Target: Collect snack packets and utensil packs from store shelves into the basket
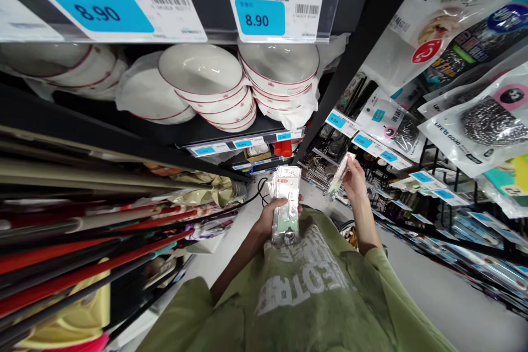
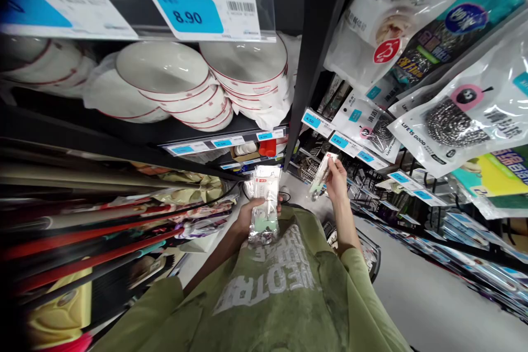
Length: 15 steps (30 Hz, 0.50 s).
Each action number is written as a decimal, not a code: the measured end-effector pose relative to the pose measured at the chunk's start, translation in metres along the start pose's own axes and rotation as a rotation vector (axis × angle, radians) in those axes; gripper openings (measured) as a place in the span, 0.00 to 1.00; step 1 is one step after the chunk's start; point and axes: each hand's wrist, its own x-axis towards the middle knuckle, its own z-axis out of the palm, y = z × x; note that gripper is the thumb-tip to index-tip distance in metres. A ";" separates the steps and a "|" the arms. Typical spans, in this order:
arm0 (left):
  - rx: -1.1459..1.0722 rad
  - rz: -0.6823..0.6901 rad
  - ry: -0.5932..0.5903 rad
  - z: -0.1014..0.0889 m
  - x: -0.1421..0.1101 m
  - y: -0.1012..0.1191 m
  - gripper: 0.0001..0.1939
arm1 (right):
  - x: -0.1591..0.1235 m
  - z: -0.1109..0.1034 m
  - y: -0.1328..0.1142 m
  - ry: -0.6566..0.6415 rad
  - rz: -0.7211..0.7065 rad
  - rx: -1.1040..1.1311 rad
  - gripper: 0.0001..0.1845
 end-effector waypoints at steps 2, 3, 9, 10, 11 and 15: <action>-0.028 0.038 -0.027 -0.001 0.003 -0.001 0.36 | 0.005 0.003 -0.003 -0.025 -0.066 -0.046 0.18; -0.037 0.067 -0.033 -0.002 0.004 -0.002 0.37 | 0.006 0.006 -0.003 -0.044 -0.111 -0.075 0.18; 0.021 0.138 -0.042 -0.001 -0.001 -0.007 0.43 | 0.010 0.026 -0.003 -0.105 -0.294 -0.264 0.21; 0.043 0.139 -0.048 0.000 -0.004 -0.008 0.43 | 0.009 0.028 -0.002 -0.108 -0.282 -0.289 0.21; 0.065 0.142 -0.054 0.001 -0.006 -0.008 0.43 | 0.009 0.030 -0.002 -0.111 -0.272 -0.306 0.22; 0.095 0.158 0.030 0.005 -0.016 -0.005 0.40 | 0.007 0.028 0.001 -0.118 -0.294 -0.319 0.21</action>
